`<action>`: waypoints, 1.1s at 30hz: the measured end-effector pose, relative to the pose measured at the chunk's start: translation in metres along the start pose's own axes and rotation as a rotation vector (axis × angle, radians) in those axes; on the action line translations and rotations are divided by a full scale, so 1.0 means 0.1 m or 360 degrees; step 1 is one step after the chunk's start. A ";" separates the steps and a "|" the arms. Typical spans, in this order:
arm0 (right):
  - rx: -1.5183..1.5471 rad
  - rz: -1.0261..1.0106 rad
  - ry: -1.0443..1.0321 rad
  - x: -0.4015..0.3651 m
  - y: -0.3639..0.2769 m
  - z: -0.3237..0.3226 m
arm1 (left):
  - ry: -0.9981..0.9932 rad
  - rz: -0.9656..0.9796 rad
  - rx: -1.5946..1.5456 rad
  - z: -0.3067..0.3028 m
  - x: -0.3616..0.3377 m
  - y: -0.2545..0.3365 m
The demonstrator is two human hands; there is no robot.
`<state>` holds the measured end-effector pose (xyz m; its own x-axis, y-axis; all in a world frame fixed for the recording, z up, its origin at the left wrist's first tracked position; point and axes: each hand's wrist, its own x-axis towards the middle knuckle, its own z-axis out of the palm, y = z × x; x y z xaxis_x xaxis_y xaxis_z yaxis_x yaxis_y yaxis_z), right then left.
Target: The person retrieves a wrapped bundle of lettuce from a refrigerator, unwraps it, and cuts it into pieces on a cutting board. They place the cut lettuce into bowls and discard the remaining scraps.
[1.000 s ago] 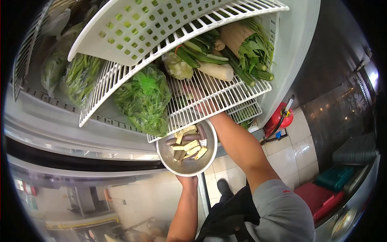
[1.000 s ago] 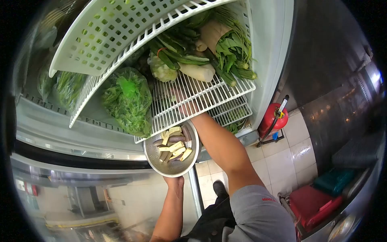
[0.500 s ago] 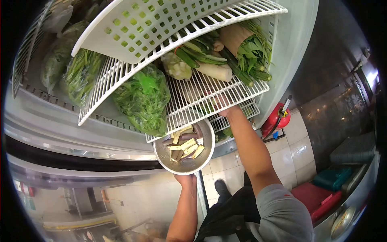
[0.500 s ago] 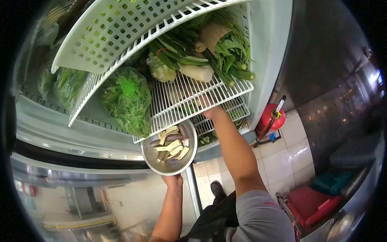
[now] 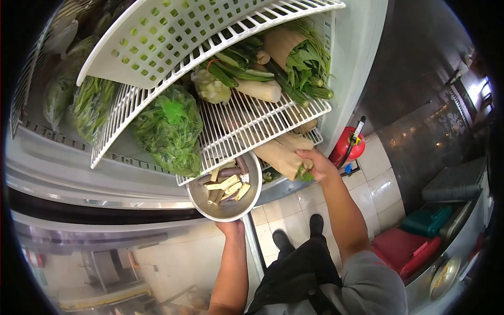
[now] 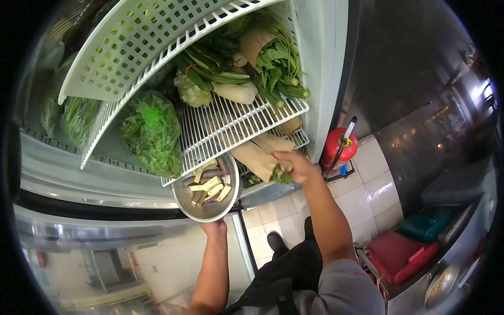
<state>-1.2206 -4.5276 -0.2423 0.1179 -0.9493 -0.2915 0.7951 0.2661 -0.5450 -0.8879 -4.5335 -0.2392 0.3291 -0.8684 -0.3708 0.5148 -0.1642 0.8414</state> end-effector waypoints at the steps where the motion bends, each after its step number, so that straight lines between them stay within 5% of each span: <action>1: -0.0004 0.0007 0.0006 -0.14 0.03 -0.05 | -0.0040 0.0012 -0.0026 0.01 0.00 0.01; 17: 0.0081 -0.0139 0.0206 -1.78 0.64 -0.05 | -0.0093 -0.0010 0.0100 0.30 0.05 0.02; 25: 0.0088 -0.0261 0.0440 -2.84 0.87 0.07 | 0.0186 -0.0057 0.0218 0.24 0.35 -0.14; 27: 0.0174 -0.0185 0.0513 -3.26 0.86 0.17 | -0.0009 -0.0098 0.0151 0.02 0.58 -0.18; 29: 0.0204 -0.0363 0.0643 -3.59 0.96 0.19 | -0.0205 -0.0126 0.0277 -0.11 0.85 -0.26; 33: 0.0225 -0.0725 0.0984 -4.41 0.95 0.30 | 0.0068 -0.0153 0.0446 0.25 0.57 -0.10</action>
<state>-1.1790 -4.0883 -0.1418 -0.5586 -0.6828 -0.4710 0.7587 -0.1910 -0.6228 -0.8941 -4.5931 -0.2592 0.3253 -0.8231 -0.4654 0.3087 -0.3728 0.8751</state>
